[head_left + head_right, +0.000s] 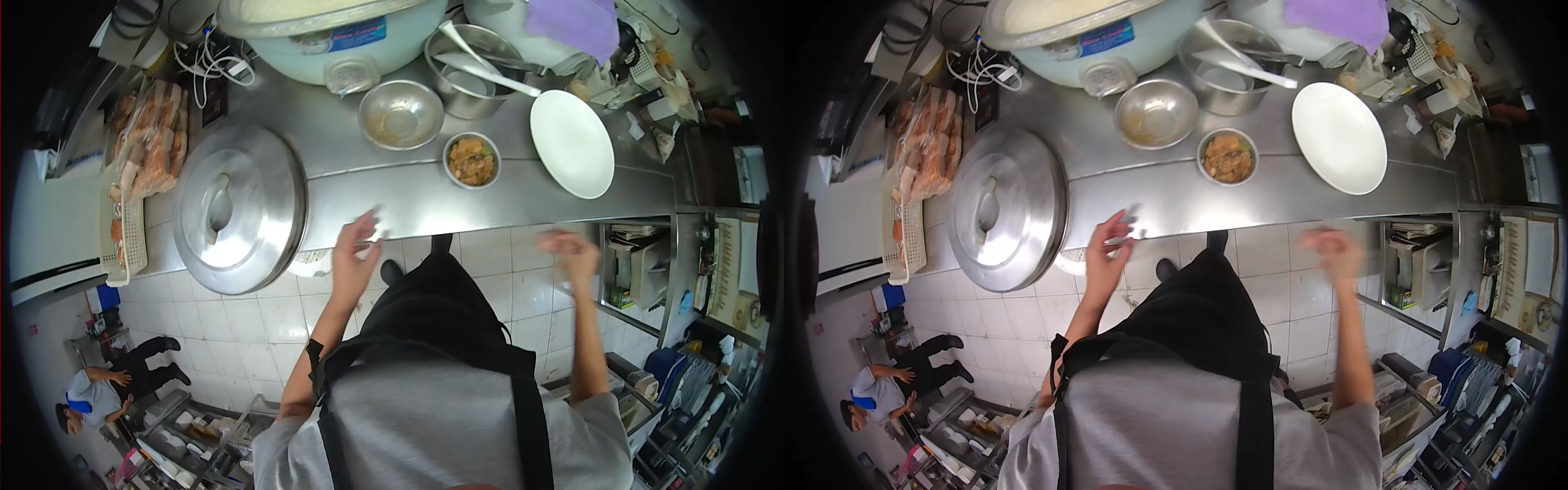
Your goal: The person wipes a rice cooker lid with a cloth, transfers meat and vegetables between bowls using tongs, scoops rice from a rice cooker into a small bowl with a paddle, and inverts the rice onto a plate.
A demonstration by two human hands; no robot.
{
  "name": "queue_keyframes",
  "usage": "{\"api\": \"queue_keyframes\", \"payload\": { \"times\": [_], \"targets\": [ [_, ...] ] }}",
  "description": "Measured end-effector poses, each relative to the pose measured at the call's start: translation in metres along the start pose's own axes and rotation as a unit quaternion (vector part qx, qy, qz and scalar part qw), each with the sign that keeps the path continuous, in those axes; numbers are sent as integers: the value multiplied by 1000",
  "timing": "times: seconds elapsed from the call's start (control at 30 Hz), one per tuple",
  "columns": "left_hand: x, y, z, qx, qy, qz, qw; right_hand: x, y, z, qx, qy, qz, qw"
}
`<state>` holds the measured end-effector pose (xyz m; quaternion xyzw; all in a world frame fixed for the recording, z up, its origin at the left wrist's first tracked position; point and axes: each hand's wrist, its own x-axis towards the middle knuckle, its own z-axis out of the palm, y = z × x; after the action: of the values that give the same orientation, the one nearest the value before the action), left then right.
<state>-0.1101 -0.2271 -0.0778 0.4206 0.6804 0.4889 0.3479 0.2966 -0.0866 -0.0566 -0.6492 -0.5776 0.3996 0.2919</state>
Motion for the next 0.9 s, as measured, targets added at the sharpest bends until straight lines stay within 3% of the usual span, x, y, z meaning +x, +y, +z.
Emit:
{"api": "queue_keyframes", "payload": {
  "times": [0.07, 0.1, 0.13, 0.17, 0.23, 0.3, 0.33, 0.37, 0.4, 0.43, 0.47, 0.63, 0.8, 0.9],
  "targets": [
    [29, 3, 35, 103, -29, 82, 991, 68, 49, -90, -15, 130, -76, 988],
    [46, 2, 53, 146, -35, 119, 981, 86, 19, -109, -92, 220, -57, 969],
    [61, 2, 70, 189, -39, 155, 969, 120, 34, -140, -80, 208, -52, 974],
    [72, 6, 86, 203, -44, 143, 968, 146, 36, -150, -222, 226, -170, 933],
    [97, 14, 112, 234, -53, 123, 963, 195, 33, -158, -470, 247, -387, 754],
    [115, 11, 134, 243, -21, 120, 962, 176, -56, -97, -364, 175, -257, 878],
    [120, 12, 142, 251, -7, 116, 961, 189, -41, -69, -224, 93, -337, 910],
    [124, 15, 148, 259, 7, 112, 959, 163, -73, -24, -116, -26, -209, 971],
    [124, 17, 152, 254, 21, 117, 960, 137, -101, 13, -110, -102, -229, 962],
    [125, 17, 155, 252, 29, 120, 960, 126, -119, 41, -136, -201, -312, 918],
    [125, 14, 157, 252, 38, 124, 959, 121, -120, 68, -197, -236, -354, 883],
    [124, 9, 161, 261, 56, 116, 957, 140, -125, 126, -272, -286, -445, 804],
    [117, 12, 155, 191, 46, 124, 973, 153, -134, 127, -285, -357, -403, 793],
    [111, 19, 147, 42, -6, 91, 995, 150, -156, 114, -271, -377, -381, 799]
  ]
}}
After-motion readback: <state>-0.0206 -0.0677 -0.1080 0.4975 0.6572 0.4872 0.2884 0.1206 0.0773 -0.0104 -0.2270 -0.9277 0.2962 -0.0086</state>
